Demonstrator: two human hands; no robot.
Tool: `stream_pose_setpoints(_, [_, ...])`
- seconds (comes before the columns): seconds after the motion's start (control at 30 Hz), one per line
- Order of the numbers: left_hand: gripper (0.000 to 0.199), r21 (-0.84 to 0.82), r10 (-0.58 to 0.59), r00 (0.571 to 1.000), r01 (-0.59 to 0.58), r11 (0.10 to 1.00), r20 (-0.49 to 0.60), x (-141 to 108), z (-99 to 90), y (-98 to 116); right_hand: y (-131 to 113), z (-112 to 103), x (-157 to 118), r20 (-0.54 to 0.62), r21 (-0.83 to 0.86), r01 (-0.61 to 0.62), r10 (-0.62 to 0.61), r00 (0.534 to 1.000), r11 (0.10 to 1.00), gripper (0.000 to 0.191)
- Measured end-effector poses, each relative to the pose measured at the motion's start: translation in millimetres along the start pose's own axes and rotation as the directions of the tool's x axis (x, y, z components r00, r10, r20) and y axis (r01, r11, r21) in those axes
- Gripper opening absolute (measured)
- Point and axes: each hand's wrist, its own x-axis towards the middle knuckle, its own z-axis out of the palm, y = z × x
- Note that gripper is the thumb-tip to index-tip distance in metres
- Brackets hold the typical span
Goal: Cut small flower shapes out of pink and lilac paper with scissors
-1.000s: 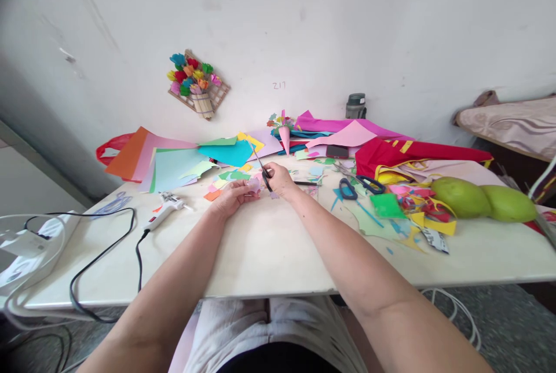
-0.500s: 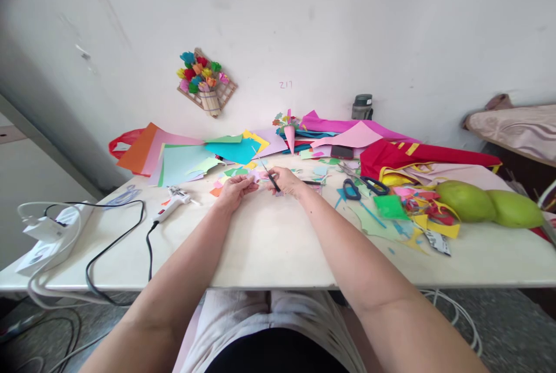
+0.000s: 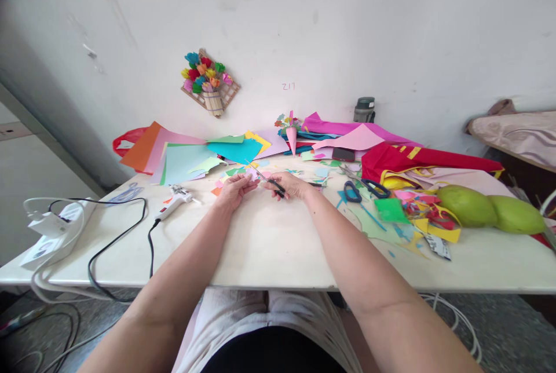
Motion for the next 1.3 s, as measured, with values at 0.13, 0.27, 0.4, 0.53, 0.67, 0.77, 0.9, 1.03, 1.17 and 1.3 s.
stream_pose_setpoints(0.13, [0.032, -0.035, -0.004, 1.000, 0.004, 0.999, -0.001, -0.6, 1.9, 0.9, -0.5, 1.4, -0.3, 0.009, -0.007, -0.022, 0.022, 1.000, 1.000, 0.027])
stream_pose_setpoints(0.27, [0.030, -0.049, -0.012, 1.000, 0.012, 0.999, 0.007, -1.1, 3.8, 1.3, -2.0, 2.4, -1.6, 0.008, -0.006, -0.033, 0.033, 0.999, 0.999, 0.026])
stream_pose_setpoints(0.4, [0.029, -0.060, 0.000, 1.000, 0.000, 0.998, 0.007, -1.3, 4.9, 1.3, 0.2, 2.4, -0.5, 0.013, -0.058, -0.015, 0.016, 1.000, 0.998, 0.027])
stream_pose_setpoints(0.53, [0.029, -0.081, 0.000, 1.000, -0.001, 0.997, -0.005, -1.1, 6.1, 0.8, -0.3, 3.7, -0.6, 0.007, -0.056, -0.019, 0.019, 1.000, 0.998, 0.029])
stream_pose_setpoints(0.67, [0.029, -0.114, -0.014, 0.999, 0.010, 0.993, -0.032, -1.3, 8.8, 1.4, -4.4, 6.2, -1.9, 0.002, -0.033, -0.032, 0.032, 0.999, 0.999, 0.028])
stream_pose_setpoints(0.77, [0.027, -0.132, -0.027, 0.998, 0.019, 0.991, -0.060, -2.0, 11.7, 2.5, -5.2, 6.9, -1.7, -0.008, -0.021, -0.043, 0.043, 0.999, 0.999, 0.029])
stream_pose_setpoints(0.9, [0.022, -0.158, -0.042, 0.995, 0.028, 0.987, -0.085, -2.4, 14.5, 2.2, -2.0, 6.3, -0.1, -0.019, -0.016, -0.027, 0.026, 0.999, 1.000, 0.032])
stream_pose_setpoints(1.03, [0.020, -0.155, -0.026, 0.994, 0.009, 0.988, -0.109, -1.5, 15.9, -0.4, 1.3, 6.6, 1.3, -0.028, 0.011, -0.004, 0.004, 1.000, 1.000, 0.033])
stream_pose_setpoints(1.17, [0.019, -0.167, -0.031, 0.991, 0.010, 0.986, -0.126, -1.6, 18.9, -1.9, -0.9, 9.2, 0.6, -0.046, 0.053, -0.014, 0.016, 0.999, 0.999, 0.033])
stream_pose_setpoints(1.3, [0.013, -0.190, -0.047, 0.982, 0.012, 0.982, -0.181, -2.2, 21.0, -1.4, -5.2, 11.9, -0.6, -0.057, 0.086, -0.074, 0.079, 0.995, 0.994, 0.030])
